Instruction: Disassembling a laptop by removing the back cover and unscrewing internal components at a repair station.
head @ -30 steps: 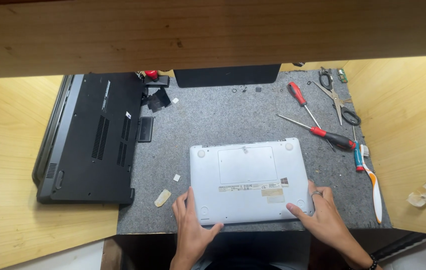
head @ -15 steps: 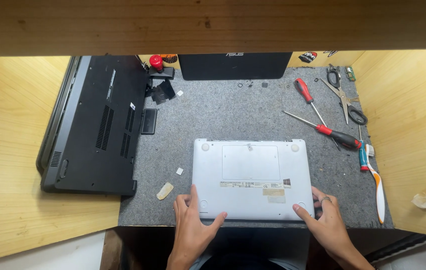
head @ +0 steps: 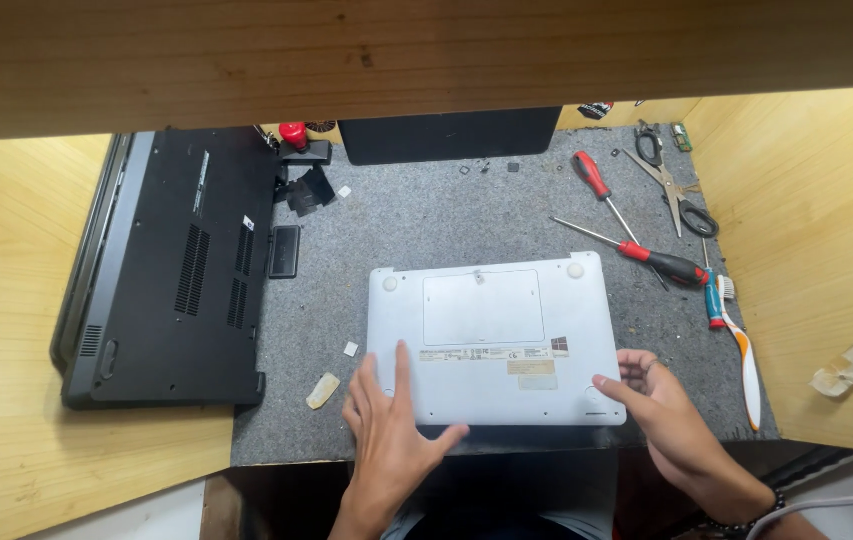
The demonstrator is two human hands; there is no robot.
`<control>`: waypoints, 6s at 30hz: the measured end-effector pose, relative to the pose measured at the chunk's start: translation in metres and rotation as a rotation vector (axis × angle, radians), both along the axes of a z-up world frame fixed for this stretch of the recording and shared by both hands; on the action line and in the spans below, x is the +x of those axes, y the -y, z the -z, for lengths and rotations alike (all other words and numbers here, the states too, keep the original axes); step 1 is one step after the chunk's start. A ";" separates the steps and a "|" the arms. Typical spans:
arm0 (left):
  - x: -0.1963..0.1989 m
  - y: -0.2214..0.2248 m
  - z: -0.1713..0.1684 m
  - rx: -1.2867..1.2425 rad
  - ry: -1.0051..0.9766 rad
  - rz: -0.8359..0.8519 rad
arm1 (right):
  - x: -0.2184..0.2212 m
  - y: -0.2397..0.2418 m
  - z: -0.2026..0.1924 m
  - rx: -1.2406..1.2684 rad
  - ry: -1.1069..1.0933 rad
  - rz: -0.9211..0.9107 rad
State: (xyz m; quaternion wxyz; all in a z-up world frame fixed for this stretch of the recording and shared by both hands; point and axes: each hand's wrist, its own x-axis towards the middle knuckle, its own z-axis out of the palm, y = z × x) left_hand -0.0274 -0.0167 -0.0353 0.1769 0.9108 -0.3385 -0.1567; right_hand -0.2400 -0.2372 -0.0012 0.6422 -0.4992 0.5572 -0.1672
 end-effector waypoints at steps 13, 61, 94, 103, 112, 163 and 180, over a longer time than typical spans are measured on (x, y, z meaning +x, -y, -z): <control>0.059 0.004 -0.066 -0.697 -0.205 0.188 | 0.073 0.006 -0.117 -0.141 0.859 -0.581; 0.067 -0.033 0.018 -0.112 -0.169 0.320 | -0.001 0.043 0.067 -1.171 -0.297 -0.951; -0.022 0.117 -0.071 -0.906 -0.720 0.699 | 0.018 0.015 -0.055 -1.021 0.526 -0.429; -0.020 0.126 -0.077 -1.048 -0.658 0.793 | 0.015 0.031 0.034 -0.862 0.365 -0.627; -0.020 0.136 -0.060 -1.021 -0.659 0.784 | 0.023 0.022 0.072 -0.949 0.313 -0.670; -0.029 0.138 -0.053 -1.149 -0.659 0.863 | -0.088 0.027 0.173 -1.136 0.178 -0.769; -0.038 0.137 -0.064 -1.110 -0.407 0.923 | -0.101 0.031 0.180 -1.152 0.161 -0.806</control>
